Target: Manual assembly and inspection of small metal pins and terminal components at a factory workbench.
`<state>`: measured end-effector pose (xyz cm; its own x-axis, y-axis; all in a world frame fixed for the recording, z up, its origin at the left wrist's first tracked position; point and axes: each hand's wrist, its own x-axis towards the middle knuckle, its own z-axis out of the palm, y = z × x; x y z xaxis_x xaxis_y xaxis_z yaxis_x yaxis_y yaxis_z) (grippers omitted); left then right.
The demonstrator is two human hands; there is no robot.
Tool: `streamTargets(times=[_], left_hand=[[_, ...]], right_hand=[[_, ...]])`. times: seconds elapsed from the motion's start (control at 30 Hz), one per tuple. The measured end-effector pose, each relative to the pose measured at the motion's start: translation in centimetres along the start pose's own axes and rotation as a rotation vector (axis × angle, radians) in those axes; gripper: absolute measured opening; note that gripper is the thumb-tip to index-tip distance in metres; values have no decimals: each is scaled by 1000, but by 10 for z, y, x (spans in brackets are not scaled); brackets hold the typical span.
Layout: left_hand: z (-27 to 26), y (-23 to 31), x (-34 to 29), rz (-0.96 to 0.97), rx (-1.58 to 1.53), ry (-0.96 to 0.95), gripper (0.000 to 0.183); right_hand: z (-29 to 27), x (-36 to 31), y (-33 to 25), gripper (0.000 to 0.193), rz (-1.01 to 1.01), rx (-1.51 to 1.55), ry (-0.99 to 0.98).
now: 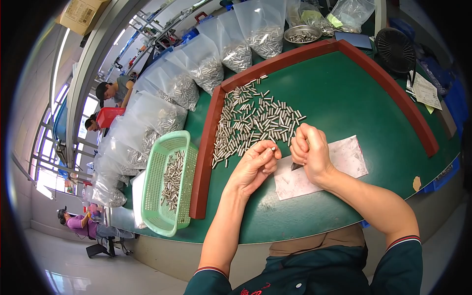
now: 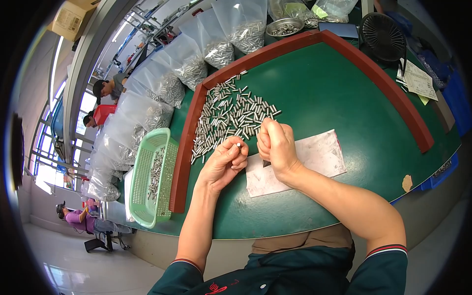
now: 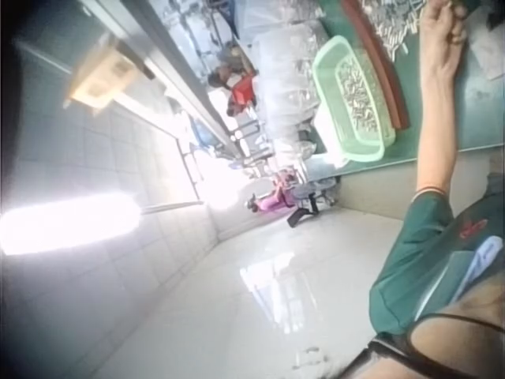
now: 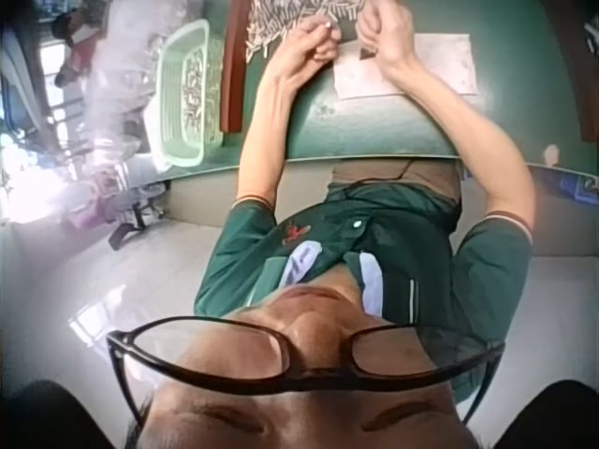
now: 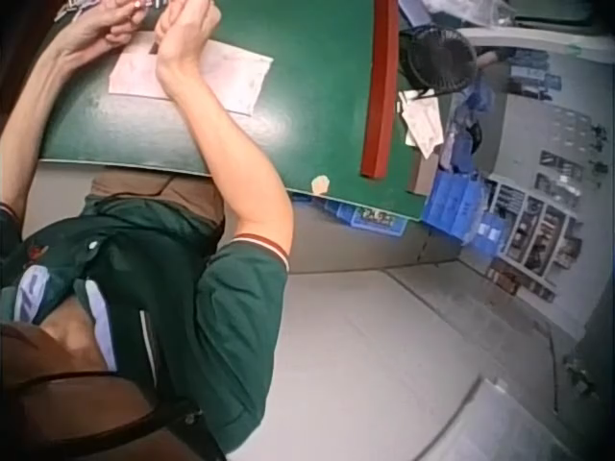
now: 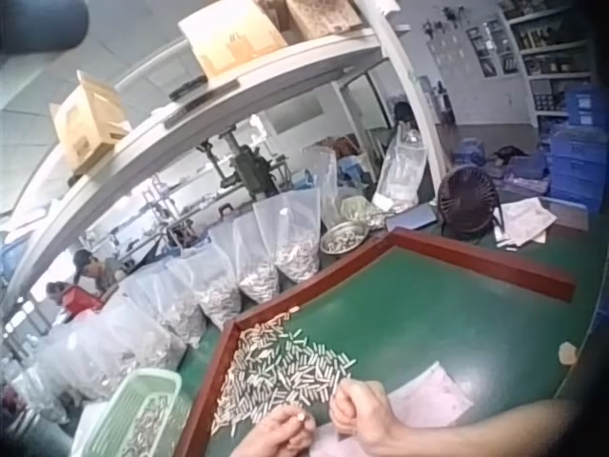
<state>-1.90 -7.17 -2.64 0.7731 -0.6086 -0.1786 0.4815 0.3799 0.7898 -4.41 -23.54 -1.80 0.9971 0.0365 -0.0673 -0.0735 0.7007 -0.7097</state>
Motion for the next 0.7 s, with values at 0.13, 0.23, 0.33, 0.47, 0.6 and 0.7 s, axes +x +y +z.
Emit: streamTargets(times=[0.13, 0.23, 0.33, 0.47, 0.6, 0.7], left_hand=[[4, 6, -1, -6, -54, 39, 16], [4, 13, -3, 48, -190, 163, 20], [-7, 18, -6, 119, -149, 220, 25], [-1, 17, -5, 215, 644, 498, 23], [1, 12, -7, 280, 1329, 686, 18], [9, 9, -7, 310, 1606, 666, 16]], right_hand=[[1, -1, -1, 35, 0, -3, 2], [-1, 0, 0, 36, 6, -1, -2], [-1, 1, 1, 38, -7, 20, -16], [-3, 1, 2, 38, -7, 19, -11], [-2, 1, 2, 38, -8, 25, -10], [-2, 1, 2, 38, -9, 27, -10]])
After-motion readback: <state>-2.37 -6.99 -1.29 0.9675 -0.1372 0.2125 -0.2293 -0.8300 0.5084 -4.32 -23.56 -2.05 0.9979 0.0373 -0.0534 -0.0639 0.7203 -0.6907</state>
